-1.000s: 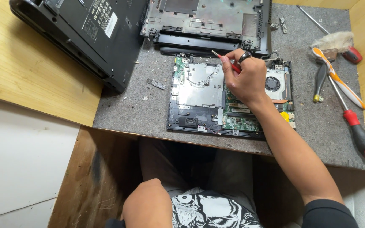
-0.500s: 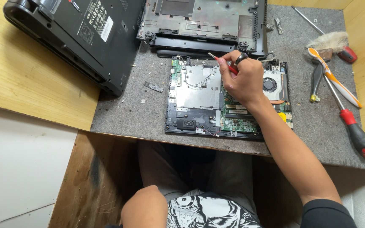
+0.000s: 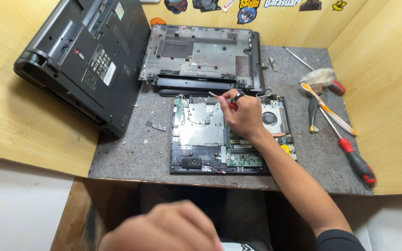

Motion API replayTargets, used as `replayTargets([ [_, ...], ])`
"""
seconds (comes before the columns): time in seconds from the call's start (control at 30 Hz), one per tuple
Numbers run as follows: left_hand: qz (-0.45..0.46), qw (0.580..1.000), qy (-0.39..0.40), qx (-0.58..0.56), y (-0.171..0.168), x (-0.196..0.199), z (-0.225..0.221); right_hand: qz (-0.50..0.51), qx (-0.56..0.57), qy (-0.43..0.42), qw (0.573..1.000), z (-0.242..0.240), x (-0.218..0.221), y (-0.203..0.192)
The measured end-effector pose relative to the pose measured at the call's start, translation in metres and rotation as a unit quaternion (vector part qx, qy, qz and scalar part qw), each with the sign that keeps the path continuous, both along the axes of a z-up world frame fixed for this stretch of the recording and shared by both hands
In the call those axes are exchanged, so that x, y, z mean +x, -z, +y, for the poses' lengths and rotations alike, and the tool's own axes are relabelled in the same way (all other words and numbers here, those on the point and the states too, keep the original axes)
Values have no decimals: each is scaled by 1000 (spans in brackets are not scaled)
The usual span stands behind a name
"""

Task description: Disassembling a laptop to clean internal components with a brush and then reassembling the outer casing.

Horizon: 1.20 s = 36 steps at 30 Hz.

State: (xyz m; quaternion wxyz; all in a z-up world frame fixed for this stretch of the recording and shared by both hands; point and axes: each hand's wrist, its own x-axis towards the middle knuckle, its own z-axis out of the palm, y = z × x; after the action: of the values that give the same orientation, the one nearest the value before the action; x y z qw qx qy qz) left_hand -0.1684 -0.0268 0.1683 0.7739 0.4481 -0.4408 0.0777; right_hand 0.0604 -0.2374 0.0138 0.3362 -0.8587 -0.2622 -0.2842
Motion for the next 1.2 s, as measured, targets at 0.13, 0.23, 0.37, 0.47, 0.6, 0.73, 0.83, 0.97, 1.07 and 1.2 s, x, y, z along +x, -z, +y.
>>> replayTargets([
  [0.13, -48, 933, -347, 79, 7, 42, -7, -1, -2, 12, 1000, -1, 2, 1],
  [0.23, -63, 838, -458, 290, 43, 85, 16, 8, 5, 11, 1000, -2, 2, -2],
  [0.37, 94, 760, -470, 439, 91, 104, 26, 72, 58, 10, 996, -2, 3, -2],
  [0.47, 155, 724, -446, 503, 112, 104, 25, 78, 55, 11, 995, -2, 6, -7],
  [0.6, 142, 692, -441, 553, 118, 95, 20, 78, 26, 5, 997, -5, 4, -3],
  [0.73, 148, 700, -437, 545, 130, 97, 27, 129, -15, -20, 991, -22, -5, -37],
  [0.83, 137, 692, -439, 556, 143, 103, 32, 176, -89, -36, 980, -43, -14, -55],
  [0.97, 138, 686, -447, 557, 143, 106, 29, 9, -130, 32, 991, -99, -1, -8],
  [1.07, 133, 677, -457, 561, 143, 105, 26, 10, -74, 49, 996, -116, 10, 6],
  [1.2, 123, 675, -470, 555, 149, 105, 26, 7, -43, 51, 998, -114, 15, 4],
])
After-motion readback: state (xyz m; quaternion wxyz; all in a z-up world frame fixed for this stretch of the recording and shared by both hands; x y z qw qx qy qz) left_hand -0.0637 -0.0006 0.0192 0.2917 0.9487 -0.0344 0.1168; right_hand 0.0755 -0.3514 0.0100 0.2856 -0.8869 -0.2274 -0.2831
